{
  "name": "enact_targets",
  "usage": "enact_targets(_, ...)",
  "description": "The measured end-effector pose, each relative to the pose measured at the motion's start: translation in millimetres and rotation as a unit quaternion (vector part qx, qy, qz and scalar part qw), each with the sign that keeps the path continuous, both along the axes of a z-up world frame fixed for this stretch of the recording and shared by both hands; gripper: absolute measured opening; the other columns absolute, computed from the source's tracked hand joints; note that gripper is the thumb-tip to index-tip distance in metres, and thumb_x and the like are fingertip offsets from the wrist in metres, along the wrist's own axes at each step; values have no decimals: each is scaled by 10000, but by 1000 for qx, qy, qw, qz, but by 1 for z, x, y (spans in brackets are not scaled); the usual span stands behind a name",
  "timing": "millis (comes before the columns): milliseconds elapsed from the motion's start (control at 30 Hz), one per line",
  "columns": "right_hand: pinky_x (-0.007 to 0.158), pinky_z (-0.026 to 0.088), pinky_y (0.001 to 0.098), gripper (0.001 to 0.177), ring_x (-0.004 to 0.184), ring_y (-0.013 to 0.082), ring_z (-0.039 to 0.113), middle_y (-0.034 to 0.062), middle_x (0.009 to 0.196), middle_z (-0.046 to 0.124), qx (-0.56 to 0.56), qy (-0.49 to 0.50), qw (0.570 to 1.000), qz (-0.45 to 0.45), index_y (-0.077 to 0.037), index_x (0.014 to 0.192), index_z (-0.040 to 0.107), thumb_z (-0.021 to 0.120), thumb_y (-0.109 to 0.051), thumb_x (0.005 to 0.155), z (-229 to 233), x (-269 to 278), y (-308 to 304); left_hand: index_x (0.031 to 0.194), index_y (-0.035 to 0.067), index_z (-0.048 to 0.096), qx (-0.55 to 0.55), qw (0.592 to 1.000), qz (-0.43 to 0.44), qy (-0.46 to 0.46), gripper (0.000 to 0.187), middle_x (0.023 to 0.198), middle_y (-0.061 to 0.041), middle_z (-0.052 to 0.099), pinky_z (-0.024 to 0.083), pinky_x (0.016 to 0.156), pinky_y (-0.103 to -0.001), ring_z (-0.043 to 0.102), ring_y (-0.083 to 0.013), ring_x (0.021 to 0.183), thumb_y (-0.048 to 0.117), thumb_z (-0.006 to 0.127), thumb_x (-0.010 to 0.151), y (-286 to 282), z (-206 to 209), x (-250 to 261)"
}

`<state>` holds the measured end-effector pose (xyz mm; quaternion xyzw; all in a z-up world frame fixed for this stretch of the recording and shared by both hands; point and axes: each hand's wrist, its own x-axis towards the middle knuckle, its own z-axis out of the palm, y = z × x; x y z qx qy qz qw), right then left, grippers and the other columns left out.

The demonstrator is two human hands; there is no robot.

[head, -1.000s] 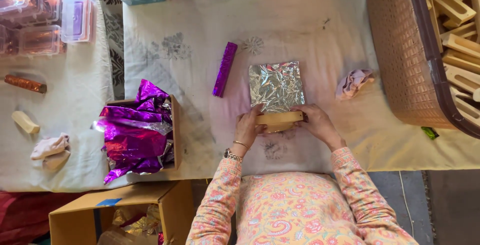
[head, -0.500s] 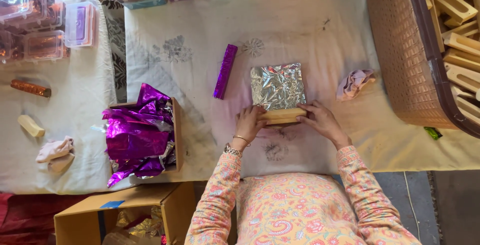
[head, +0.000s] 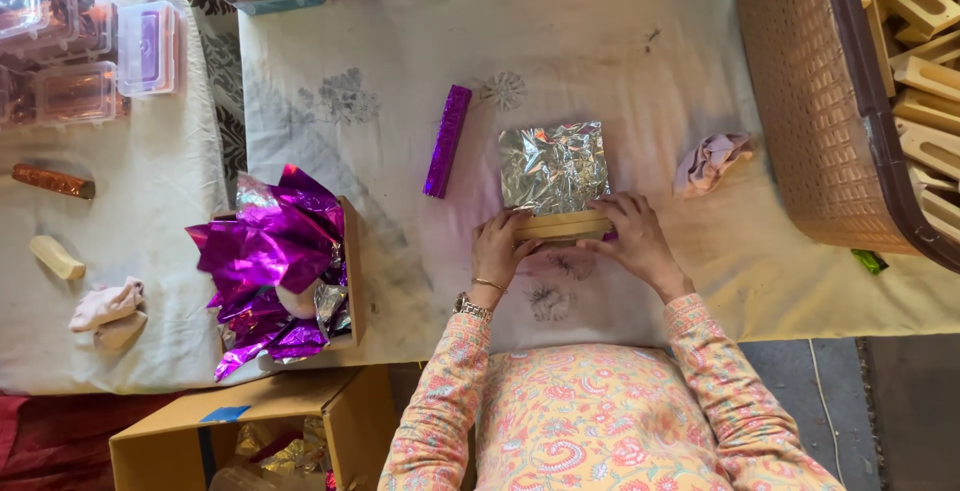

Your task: The person wraps small wooden items in shiny purple foil. They pick up a wooden item, place it on the foil, fold the foil around it, and then place the wrapped item into a cardboard box. The person repeats this process with multiple items.

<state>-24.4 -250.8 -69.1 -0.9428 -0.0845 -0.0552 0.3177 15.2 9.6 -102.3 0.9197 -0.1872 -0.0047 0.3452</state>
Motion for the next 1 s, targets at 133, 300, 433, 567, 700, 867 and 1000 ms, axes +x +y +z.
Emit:
enact_targets(133,988,447,462,811,1189,311,547,94,1266,625,20,36,999,18,-132,1359,619,875,-458,662,19,1,8,1247,189,684,-11,1000,-6,1,477,1239,-22,678,440,966,-417,635,-260,1138,322,823,810,2,-1,2)
enact_targets(300,977,463,456,788,1193,297,566,67,1284,617,-24,61,997,29,-168,1372,602,862,-289,638,10,1,5,1188,198,702,23,999,-11,34,455,1177,-6,695,445,945,-422,648,-256,1100,347,845,783,1,6,8)
enact_targets(433,985,473,451,697,1190,289,585,55,1279,621,-18,54,998,20,-186,1350,615,851,-229,695,1,1,3,1222,147,670,-37,998,-43,-1,550,1191,-20,684,454,967,-417,635,-269,1111,390,862,767,0,27,8)
enact_targets(567,927,501,455,555,1116,307,624,82,1205,642,-6,31,999,22,-156,1298,658,834,-208,773,6,4,3,1197,134,683,-12,992,-104,-75,494,1217,-28,702,431,1056,-435,643,-252,1164,323,822,762,2,17,8)
enact_targets(700,871,545,444,481,1023,315,661,108,1146,662,25,8,999,27,-130,1255,696,821,-202,796,11,5,4,1122,173,740,-26,996,-73,-44,305,1154,7,746,440,1060,-408,669,-212,1145,273,804,841,0,6,10)
enact_targets(867,843,570,413,451,971,284,676,93,1095,674,39,33,999,16,-159,1223,729,836,-202,787,9,9,3,1090,160,775,-76,996,-55,11,309,1093,-17,767,501,967,-380,710,-221,1034,235,830,795,2,1,14)
enact_targets(1000,844,584,369,432,985,245,672,67,1063,671,105,81,991,-3,-167,1197,752,843,-202,777,-8,11,-3,1125,92,771,-235,943,-5,235,355,1079,-29,794,616,859,-293,768,-141,976,110,862,782,2,-18,18)
